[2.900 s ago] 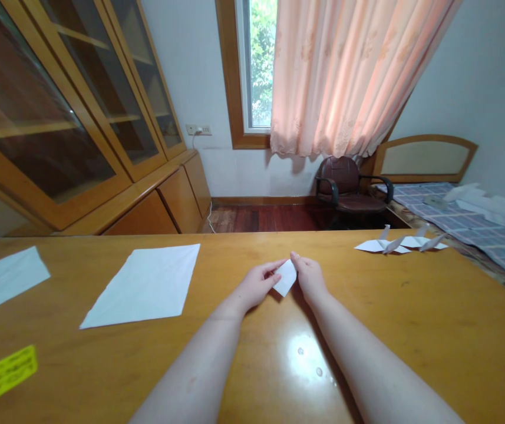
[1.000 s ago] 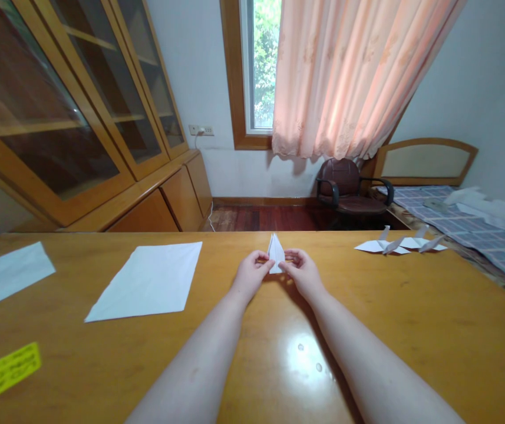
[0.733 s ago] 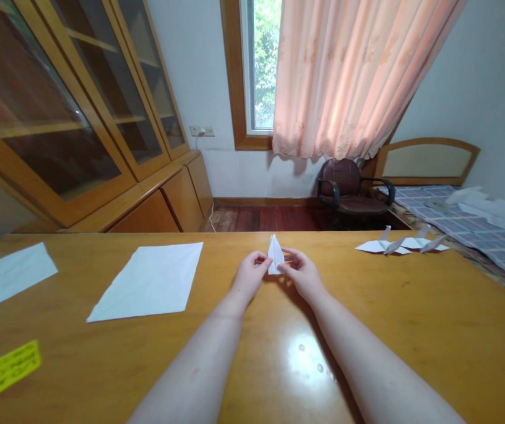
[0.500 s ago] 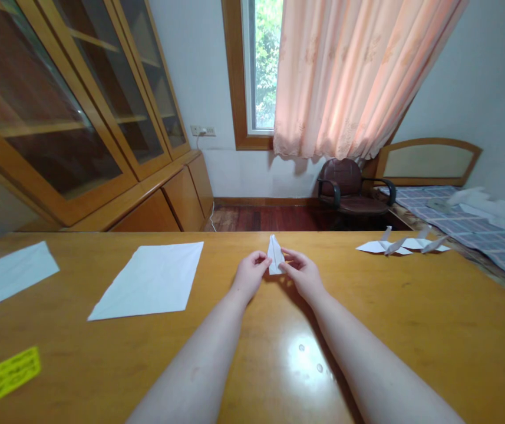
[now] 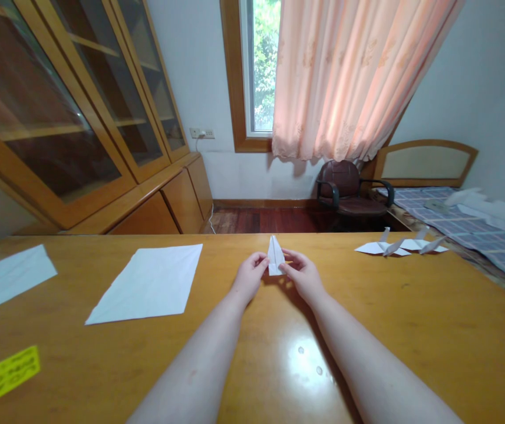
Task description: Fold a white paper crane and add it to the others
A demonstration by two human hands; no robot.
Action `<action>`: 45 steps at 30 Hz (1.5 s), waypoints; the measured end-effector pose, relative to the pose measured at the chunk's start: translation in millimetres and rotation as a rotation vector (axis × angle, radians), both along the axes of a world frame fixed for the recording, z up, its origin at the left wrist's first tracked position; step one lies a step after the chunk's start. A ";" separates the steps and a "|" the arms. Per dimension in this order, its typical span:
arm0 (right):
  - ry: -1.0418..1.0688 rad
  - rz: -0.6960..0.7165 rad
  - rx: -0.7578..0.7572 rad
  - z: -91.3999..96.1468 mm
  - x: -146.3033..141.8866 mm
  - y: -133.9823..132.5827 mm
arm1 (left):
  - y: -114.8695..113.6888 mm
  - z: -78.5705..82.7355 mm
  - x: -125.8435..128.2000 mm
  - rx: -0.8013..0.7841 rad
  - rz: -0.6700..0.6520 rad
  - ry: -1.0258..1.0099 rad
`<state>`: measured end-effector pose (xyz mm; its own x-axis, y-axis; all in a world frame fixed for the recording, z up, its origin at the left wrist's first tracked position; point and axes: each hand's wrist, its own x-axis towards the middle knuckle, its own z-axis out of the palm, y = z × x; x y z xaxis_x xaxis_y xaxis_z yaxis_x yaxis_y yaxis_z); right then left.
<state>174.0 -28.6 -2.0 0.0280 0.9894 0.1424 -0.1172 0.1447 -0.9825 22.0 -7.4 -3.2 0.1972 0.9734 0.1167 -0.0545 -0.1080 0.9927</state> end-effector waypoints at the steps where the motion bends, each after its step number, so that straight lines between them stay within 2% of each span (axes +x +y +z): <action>1: -0.004 -0.016 -0.002 0.5 -0.2 -0.1 | -0.7 1.2 0.4 -0.005 -0.003 0.000; 7: -0.053 -0.079 -0.057 -1.1 0.5 -0.1 | -5.8 7.5 3.0 -0.067 -0.020 -0.026; 11: -0.063 -0.056 -0.092 -2.1 0.5 -0.8 | -6.3 7.7 3.4 -0.081 0.010 -0.009; 15: -0.031 0.032 -0.157 0.6 -0.4 -2.8 | -5.0 7.8 2.5 -0.067 0.064 0.008; 25: 0.121 0.010 -0.203 4.2 0.2 -1.8 | -7.4 10.3 3.1 -0.071 0.028 -0.063; 31: 0.083 -0.068 -0.154 0.6 1.1 1.4 | -10.9 15.7 1.8 -0.233 -0.104 -0.186; 36: 0.005 -0.039 -0.111 -1.5 2.9 1.4 | -8.5 10.5 2.5 -0.185 -0.050 -0.095; 42: 0.059 0.022 -0.126 3.4 2.1 -1.5 | -6.6 6.4 3.5 -0.129 -0.004 -0.036; 45: 0.069 -0.011 -0.100 2.3 -0.4 0.2 | -6.1 6.0 3.8 -0.122 0.009 -0.036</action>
